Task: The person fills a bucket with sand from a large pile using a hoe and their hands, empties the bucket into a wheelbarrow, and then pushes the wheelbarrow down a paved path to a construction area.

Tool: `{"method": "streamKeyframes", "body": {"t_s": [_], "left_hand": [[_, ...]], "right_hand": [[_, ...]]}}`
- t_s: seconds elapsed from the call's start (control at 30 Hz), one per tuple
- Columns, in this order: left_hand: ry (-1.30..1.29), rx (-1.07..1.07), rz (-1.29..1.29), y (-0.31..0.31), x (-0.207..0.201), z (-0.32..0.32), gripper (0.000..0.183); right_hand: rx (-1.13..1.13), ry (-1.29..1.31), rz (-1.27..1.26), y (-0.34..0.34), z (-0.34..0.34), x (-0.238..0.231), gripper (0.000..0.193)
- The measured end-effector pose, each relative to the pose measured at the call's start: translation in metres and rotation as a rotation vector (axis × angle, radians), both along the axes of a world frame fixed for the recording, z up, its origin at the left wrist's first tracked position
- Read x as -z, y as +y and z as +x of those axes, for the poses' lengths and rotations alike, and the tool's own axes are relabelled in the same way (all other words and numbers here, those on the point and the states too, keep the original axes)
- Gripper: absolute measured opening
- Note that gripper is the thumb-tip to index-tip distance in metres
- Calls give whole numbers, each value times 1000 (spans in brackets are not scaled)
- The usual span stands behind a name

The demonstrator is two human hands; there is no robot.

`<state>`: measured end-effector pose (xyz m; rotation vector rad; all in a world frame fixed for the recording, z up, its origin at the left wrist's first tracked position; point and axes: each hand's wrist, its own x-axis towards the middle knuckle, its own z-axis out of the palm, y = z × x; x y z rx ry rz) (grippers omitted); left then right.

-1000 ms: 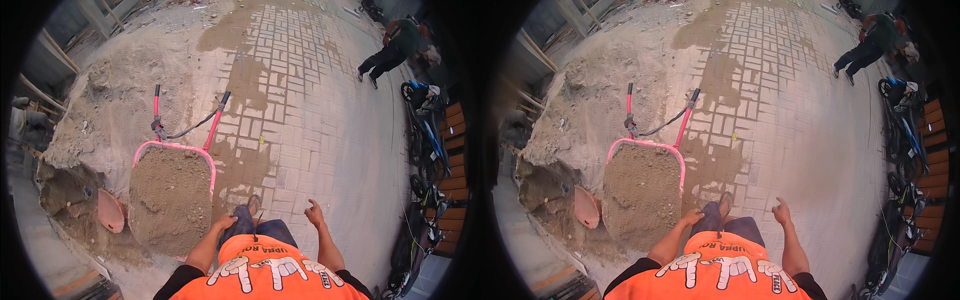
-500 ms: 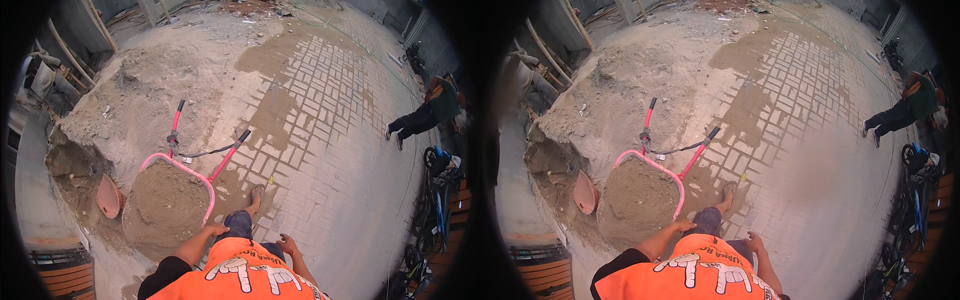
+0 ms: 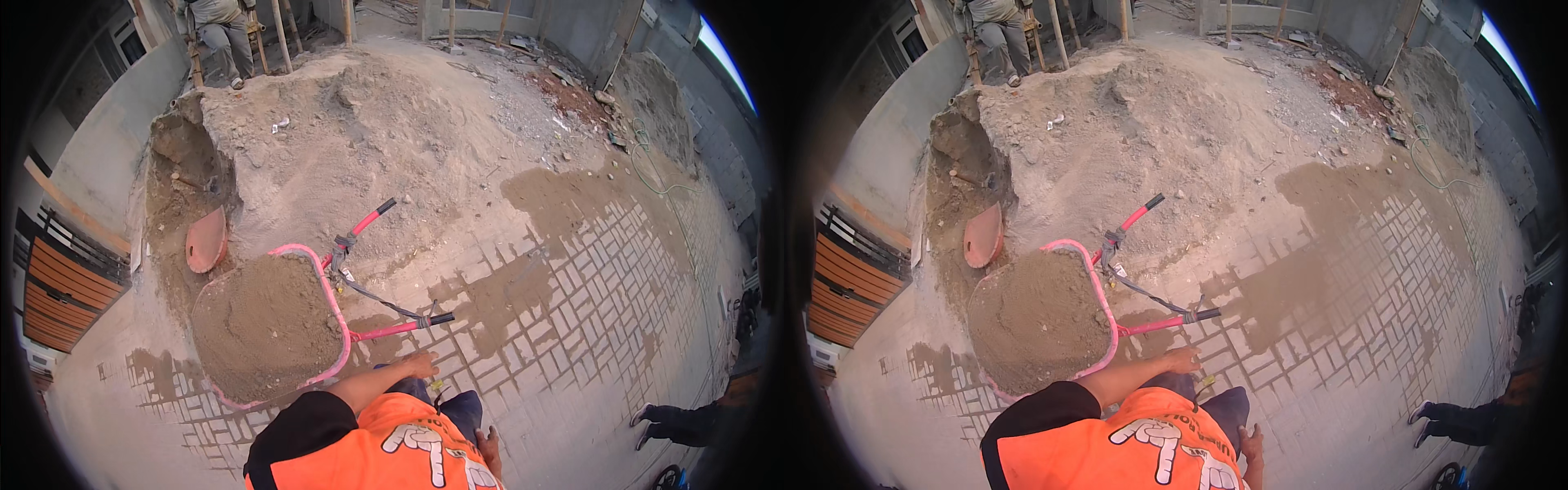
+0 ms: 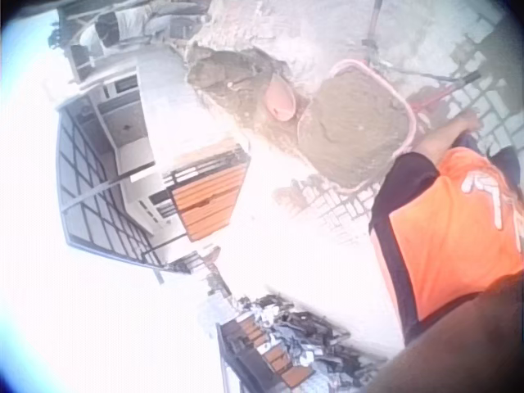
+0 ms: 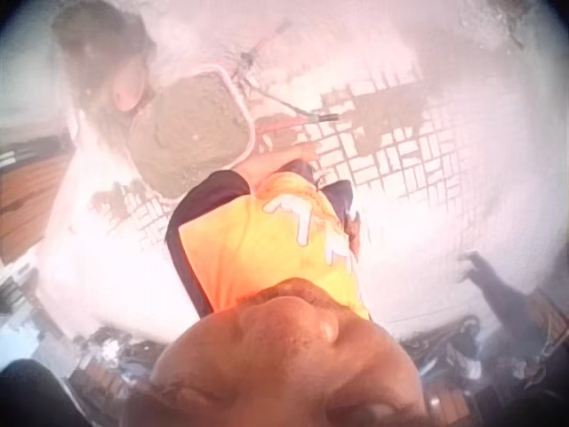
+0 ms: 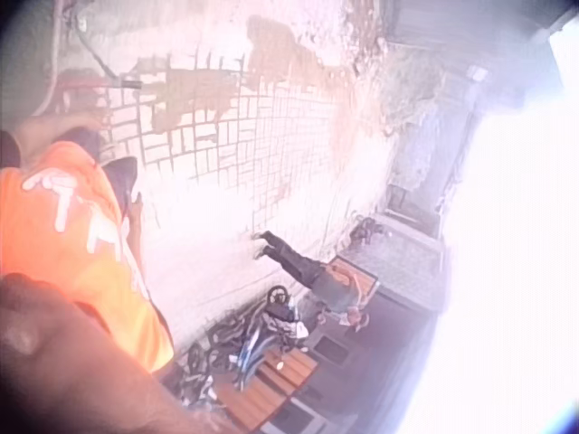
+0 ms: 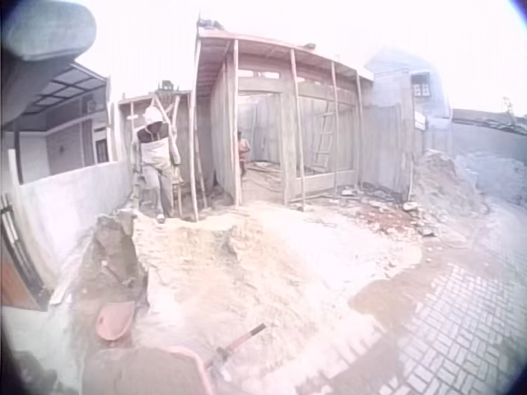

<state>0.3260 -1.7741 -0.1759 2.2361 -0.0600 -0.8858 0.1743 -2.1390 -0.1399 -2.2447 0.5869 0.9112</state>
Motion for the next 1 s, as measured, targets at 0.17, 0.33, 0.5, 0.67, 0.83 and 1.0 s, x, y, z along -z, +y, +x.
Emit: {"method": "streamKeyframes", "body": {"t_s": [0.17,0.33,0.5,0.67,0.83,1.0], "left_hand": [[481,451,-82,-30,-5,19,63],[407,-81,495,4,17,14,46],[420,-460,298,-24,-23,67,32],[510,-263,28,-107,42,21,43],[443,-1239,-792,-81,-16,133,66],[408,-959,-380,-120,-19,186,93]], "right_hand": [[75,88,375,-72,118,55,78],[-655,142,127,-89,259,31,62],[-1327,60,249,-113,427,49,64],[-1364,258,351,-33,488,17,78],[-1484,74,220,11,636,21,78],[-1739,-76,272,81,709,22,78]]}}
